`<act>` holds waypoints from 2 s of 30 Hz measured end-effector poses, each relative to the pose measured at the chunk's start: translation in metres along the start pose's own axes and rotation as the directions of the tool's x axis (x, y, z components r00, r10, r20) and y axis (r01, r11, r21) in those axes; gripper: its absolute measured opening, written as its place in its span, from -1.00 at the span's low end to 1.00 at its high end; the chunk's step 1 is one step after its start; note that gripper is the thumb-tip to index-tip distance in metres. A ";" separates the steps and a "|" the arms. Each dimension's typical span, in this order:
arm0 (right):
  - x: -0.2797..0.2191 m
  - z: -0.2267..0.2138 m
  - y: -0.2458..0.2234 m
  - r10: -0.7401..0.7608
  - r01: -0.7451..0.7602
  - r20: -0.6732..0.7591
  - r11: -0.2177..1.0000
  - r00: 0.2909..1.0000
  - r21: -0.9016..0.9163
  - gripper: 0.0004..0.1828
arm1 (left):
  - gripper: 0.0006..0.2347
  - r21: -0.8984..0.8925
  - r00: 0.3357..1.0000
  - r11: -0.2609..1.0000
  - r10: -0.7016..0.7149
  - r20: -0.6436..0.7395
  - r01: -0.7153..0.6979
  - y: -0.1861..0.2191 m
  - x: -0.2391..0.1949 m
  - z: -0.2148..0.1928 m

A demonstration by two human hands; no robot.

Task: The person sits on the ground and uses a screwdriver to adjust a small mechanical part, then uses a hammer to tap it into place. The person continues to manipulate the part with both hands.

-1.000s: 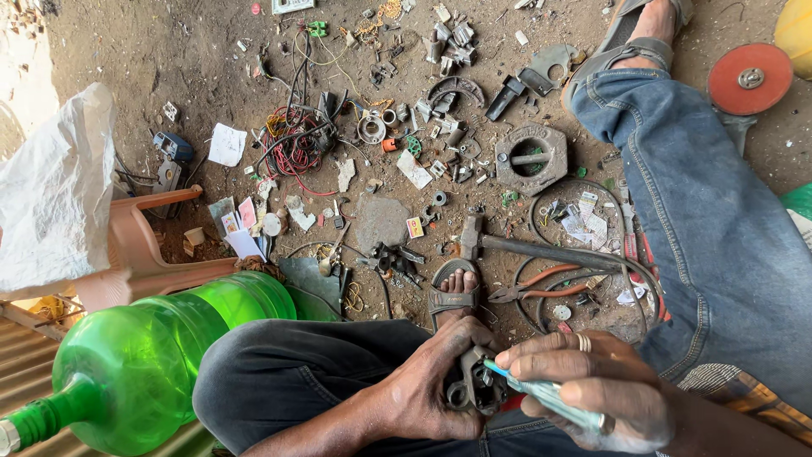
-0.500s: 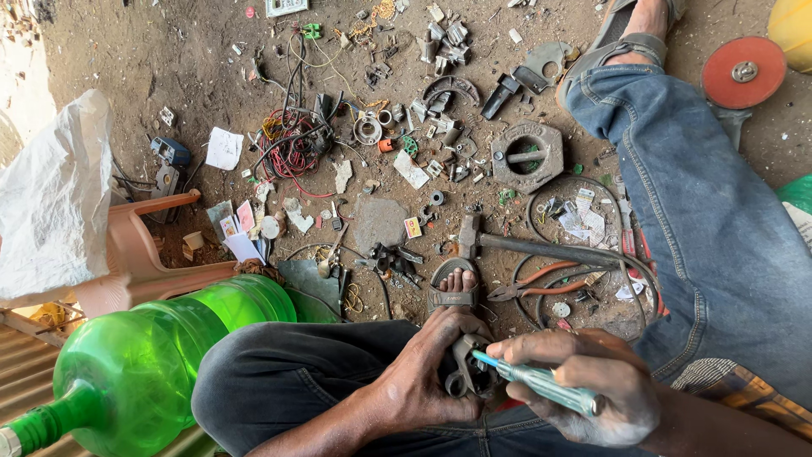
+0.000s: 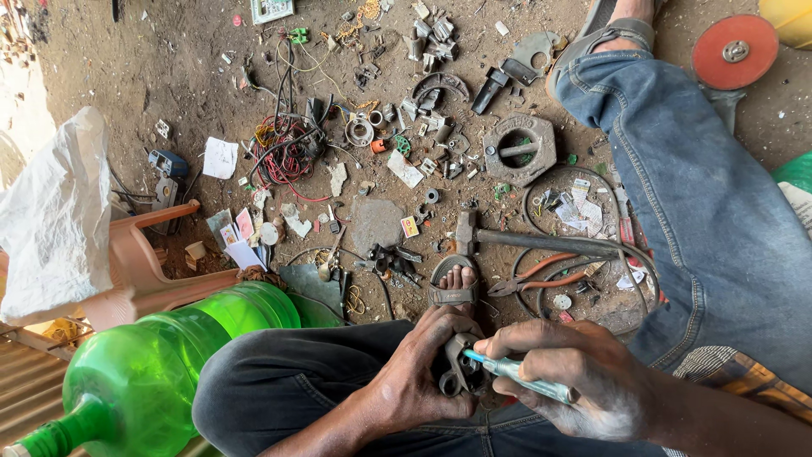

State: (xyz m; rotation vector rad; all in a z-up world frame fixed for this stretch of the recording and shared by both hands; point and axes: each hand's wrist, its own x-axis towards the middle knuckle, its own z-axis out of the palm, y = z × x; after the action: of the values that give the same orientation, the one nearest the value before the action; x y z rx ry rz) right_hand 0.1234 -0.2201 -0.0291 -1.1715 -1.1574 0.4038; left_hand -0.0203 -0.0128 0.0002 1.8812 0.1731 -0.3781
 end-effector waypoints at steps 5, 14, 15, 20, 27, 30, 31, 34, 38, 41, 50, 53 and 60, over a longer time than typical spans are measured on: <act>-0.006 0.008 0.002 0.160 -0.161 -0.150 0.987 0.976 0.001 -0.62 | -0.35 0.271 0.997 0.961 0.060 -0.048 -0.044 0.003 0.001 -0.004; 0.004 0.001 0.011 0.402 -0.398 -0.038 0.914 0.915 0.078 -0.77 | -0.40 0.562 0.981 0.827 0.091 -0.170 0.021 0.010 0.003 -0.010; 0.007 0.000 0.012 0.367 -0.366 0.002 0.927 0.930 0.075 -0.75 | -0.41 0.549 0.983 0.835 0.072 -0.167 0.032 0.011 0.002 -0.010; 0.015 -0.012 0.017 0.309 -0.327 0.174 0.942 0.935 0.080 -0.79 | -0.45 0.379 0.993 0.925 0.028 -0.114 0.018 0.016 0.001 -0.012; 0.014 -0.011 0.018 0.255 -0.279 0.214 0.956 0.943 0.088 -0.75 | -0.35 0.238 0.991 0.962 -0.134 -0.001 0.131 0.020 -0.001 -0.017; 0.014 -0.002 0.016 0.306 -0.318 0.151 0.946 0.940 0.063 -0.79 | -0.33 0.324 0.994 0.940 -0.112 -0.010 0.109 0.017 -0.002 -0.015; 0.015 -0.001 0.015 0.428 -0.441 0.178 0.896 0.886 0.043 -0.75 | -0.34 0.337 0.996 0.937 -0.087 -0.015 0.087 0.017 -0.003 -0.016; 0.017 0.000 0.014 0.620 -0.634 0.226 0.773 0.751 -0.013 -0.67 | -0.38 0.388 0.997 0.918 -0.074 -0.026 0.079 0.013 -0.005 -0.016; 0.023 -0.001 0.015 0.677 -0.668 0.320 0.727 0.662 -0.157 -0.61 | -0.38 0.548 0.997 0.834 -0.060 -0.041 0.073 0.008 -0.008 -0.015; 0.022 0.002 0.020 0.788 -0.781 0.405 0.579 0.463 -0.234 -0.59 | -0.39 0.635 1.000 0.772 -0.024 -0.016 0.029 0.006 -0.008 -0.015; -0.002 0.019 0.038 0.460 -0.364 0.381 0.882 0.802 -0.299 -0.55 | -0.40 0.583 0.963 0.789 -0.267 0.041 0.194 0.010 -0.008 -0.021; 0.002 0.020 0.027 0.323 -0.167 0.395 0.909 0.860 -0.381 -0.51 | -0.52 0.556 0.948 0.799 -0.314 0.059 0.230 0.006 -0.016 -0.021; 0.013 0.000 -0.008 0.317 -0.346 0.353 0.938 0.880 0.019 -0.72 | -0.38 -0.025 0.984 0.984 -0.176 -0.040 0.175 -0.012 -0.055 0.027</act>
State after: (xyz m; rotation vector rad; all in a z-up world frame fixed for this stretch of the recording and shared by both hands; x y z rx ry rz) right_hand 0.1264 -0.2133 -0.0155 -1.2617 -1.2248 0.9442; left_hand -0.0802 -0.0308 0.0001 1.8591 0.3718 -0.4542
